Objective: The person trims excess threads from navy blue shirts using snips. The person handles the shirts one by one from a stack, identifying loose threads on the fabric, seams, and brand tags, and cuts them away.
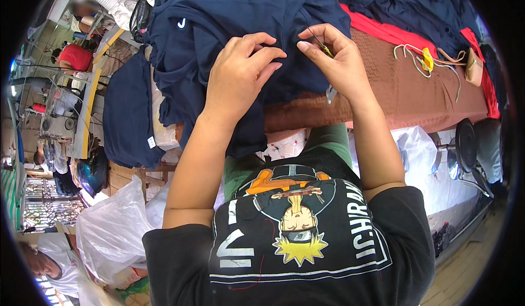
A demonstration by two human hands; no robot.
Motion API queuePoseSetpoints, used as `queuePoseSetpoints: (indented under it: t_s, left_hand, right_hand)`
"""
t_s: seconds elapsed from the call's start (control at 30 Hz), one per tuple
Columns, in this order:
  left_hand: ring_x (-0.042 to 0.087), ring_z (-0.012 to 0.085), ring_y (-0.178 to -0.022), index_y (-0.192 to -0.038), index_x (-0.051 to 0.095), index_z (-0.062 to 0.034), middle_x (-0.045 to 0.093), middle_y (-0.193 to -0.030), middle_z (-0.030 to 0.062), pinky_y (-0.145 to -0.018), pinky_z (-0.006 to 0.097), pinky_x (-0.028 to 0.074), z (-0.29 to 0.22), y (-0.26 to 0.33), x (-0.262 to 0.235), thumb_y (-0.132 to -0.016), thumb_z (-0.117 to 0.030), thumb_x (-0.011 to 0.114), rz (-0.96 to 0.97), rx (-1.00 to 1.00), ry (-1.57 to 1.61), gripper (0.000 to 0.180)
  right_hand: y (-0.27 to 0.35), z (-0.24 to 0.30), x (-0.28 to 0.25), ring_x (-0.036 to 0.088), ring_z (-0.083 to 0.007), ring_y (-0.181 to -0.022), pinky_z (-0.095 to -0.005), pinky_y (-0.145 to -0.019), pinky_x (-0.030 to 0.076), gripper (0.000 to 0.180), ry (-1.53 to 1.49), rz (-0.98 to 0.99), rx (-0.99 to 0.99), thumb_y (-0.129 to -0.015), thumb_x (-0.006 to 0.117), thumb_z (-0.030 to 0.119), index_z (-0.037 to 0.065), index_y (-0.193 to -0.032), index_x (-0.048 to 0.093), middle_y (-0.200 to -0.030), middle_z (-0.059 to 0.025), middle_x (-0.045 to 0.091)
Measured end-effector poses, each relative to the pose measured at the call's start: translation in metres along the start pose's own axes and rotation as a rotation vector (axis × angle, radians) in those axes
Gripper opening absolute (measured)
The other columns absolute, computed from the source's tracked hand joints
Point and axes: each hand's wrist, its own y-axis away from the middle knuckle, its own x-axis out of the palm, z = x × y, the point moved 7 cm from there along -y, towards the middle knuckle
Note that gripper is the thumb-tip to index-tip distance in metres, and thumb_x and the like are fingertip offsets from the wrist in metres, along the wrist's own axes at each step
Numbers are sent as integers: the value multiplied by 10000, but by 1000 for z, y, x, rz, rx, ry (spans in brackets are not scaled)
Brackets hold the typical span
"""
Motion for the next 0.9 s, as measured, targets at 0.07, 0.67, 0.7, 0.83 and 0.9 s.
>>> queuePoseSetpoints:
  t_s: [0.07,0.67,0.7,0.83,0.9]
  left_hand:
    - [612,201,-877,-897,712,-117,647,-1023,12,-763,321,508,-1,0,0,-690,-76,777,-18,11,-29,221]
    - [642,75,-796,-961,635,-3,702,-862,38,-707,214,484,24,10,-9,-936,-111,615,-76,-472,510,112]
    - [655,102,-784,-945,638,-11,699,-863,59,-702,230,493,22,10,-10,-920,-109,628,-74,-479,504,102]
    - [645,158,-836,-873,652,-22,665,-950,110,-766,276,491,0,-7,-37,-854,-66,672,-53,-69,500,52]
    - [616,209,-786,-644,626,-35,649,-923,139,-708,288,453,-11,-8,-71,-889,-314,630,34,45,941,371]
  right_hand:
    - [3,4,-4,569,-55,-779,-233,-696,471,258,56,-14,3,-839,742,184,21,-1004,630,-870,-24,684]
    - [29,65,16,625,-247,-711,-322,-641,502,221,435,-44,-475,-819,716,184,67,-983,626,-855,-85,604]
    - [30,68,18,624,-244,-701,-323,-626,502,206,463,-48,-503,-819,714,180,66,-969,628,-858,-82,606]
    - [27,68,15,622,-222,-680,-309,-601,495,158,515,-110,-555,-811,719,128,59,-927,637,-829,-78,611]
    - [23,67,1,621,-217,-688,-301,-608,490,149,422,-162,-523,-806,724,106,58,-919,639,-819,-77,612]
